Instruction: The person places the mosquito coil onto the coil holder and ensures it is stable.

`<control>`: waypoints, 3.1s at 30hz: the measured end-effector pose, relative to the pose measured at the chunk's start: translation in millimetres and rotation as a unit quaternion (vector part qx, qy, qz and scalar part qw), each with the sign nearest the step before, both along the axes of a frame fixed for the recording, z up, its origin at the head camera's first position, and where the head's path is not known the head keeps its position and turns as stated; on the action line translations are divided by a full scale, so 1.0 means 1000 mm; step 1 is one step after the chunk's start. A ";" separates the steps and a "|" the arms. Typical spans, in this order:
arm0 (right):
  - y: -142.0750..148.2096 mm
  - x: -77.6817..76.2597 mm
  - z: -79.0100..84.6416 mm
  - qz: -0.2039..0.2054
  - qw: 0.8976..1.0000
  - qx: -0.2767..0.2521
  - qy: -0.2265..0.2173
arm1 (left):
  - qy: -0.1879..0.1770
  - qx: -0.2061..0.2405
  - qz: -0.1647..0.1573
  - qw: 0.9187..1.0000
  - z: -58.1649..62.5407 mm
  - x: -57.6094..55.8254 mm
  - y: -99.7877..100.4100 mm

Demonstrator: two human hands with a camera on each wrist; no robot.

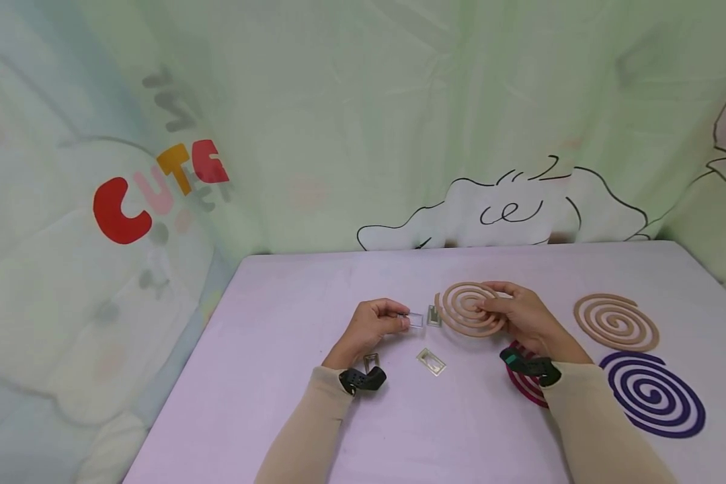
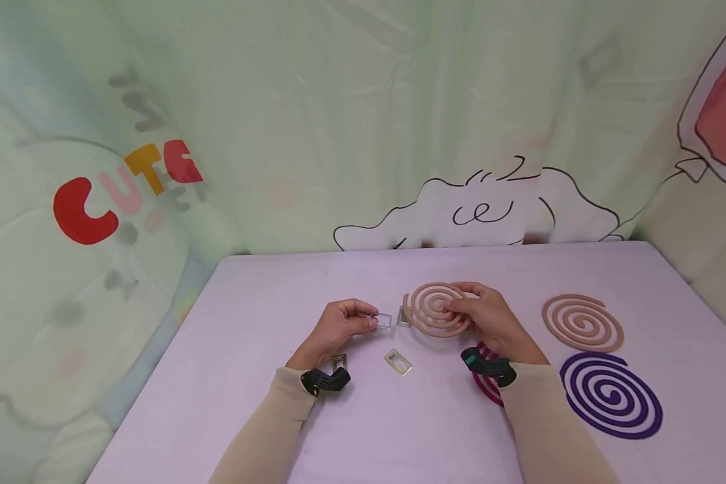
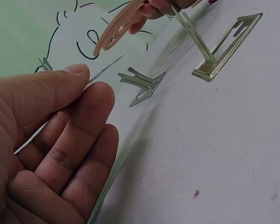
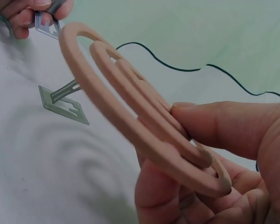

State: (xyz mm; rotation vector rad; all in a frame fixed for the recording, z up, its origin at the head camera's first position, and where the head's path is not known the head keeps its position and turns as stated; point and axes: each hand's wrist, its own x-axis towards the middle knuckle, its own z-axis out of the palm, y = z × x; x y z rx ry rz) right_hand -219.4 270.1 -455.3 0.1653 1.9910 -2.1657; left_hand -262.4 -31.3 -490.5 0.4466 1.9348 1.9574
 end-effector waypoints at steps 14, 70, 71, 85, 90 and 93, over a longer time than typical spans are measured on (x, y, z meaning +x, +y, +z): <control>-0.012 -0.004 0.006 0.012 1.000 0.016 -0.003 | -0.011 -0.004 0.002 1.000 0.006 0.001 0.002; -0.068 -0.009 0.014 0.092 0.995 -0.023 -0.003 | 0.068 -0.098 -0.001 0.993 0.015 0.006 0.021; -0.069 -0.009 0.014 0.093 0.995 -0.024 -0.003 | 0.067 -0.095 -0.002 0.993 0.015 0.005 0.021; -0.071 -0.011 0.017 0.125 0.992 -0.029 0.005 | 0.060 -0.080 -0.010 0.995 0.016 0.006 0.017; -0.071 -0.011 0.017 0.124 0.992 -0.029 0.004 | 0.059 -0.073 -0.013 0.996 0.018 0.006 0.016; -0.070 -0.011 0.018 0.124 0.992 -0.027 0.003 | 0.057 -0.074 -0.015 0.996 0.018 0.006 0.016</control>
